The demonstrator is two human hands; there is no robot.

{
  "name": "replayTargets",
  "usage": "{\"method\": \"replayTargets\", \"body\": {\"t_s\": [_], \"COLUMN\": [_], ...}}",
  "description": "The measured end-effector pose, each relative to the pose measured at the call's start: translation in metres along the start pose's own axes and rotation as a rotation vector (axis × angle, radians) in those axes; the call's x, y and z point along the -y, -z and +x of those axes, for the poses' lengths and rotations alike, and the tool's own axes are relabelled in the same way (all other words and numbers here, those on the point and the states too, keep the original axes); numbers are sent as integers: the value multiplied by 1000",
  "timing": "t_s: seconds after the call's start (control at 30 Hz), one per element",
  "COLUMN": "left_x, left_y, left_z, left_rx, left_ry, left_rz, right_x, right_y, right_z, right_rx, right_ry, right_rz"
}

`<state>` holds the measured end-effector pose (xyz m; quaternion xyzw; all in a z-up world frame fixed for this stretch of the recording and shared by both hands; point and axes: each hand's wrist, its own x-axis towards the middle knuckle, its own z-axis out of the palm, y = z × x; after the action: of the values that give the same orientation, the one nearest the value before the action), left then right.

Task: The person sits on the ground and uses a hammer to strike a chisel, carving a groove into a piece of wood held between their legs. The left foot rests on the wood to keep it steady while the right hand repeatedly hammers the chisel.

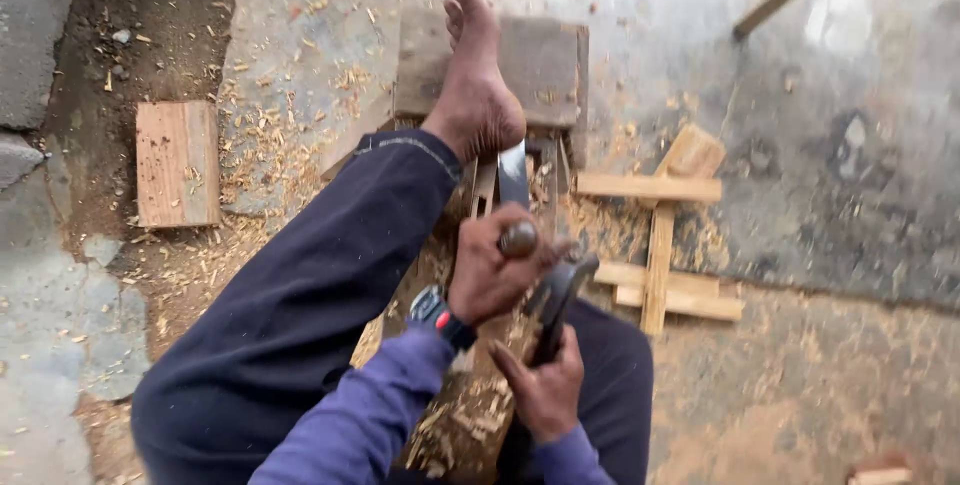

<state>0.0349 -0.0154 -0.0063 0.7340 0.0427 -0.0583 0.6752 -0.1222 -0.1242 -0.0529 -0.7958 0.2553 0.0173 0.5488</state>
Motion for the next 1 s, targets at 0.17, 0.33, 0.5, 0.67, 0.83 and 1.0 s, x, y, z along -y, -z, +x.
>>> {"method": "replayTargets", "body": {"t_s": [0.17,0.33,0.5,0.67,0.83,1.0], "left_x": [-22,-56,-69,-57,-38,-16], "left_y": [22,51,79,96,89,60], "left_z": [7,-14,-30,-43,-38,-33], "left_rx": [-154,-181,-151,-151,-143,-25], "left_ry": [-254,-271,-341,-355,-233,-124], "left_rz": [-283,-488,-664,-896,-745,-610], "right_x": [20,38,41,32,30,34], "right_y": [-29,-32,-34,-37,-41,-29], "right_z": [13,14,19,26,47,49], "right_rx": [-37,-38,-79,-133,-148,-188], "right_ry": [6,-61,-134,-26,-63,76], "right_rz": [-21,-173,-223,-230,-320,-210]}}
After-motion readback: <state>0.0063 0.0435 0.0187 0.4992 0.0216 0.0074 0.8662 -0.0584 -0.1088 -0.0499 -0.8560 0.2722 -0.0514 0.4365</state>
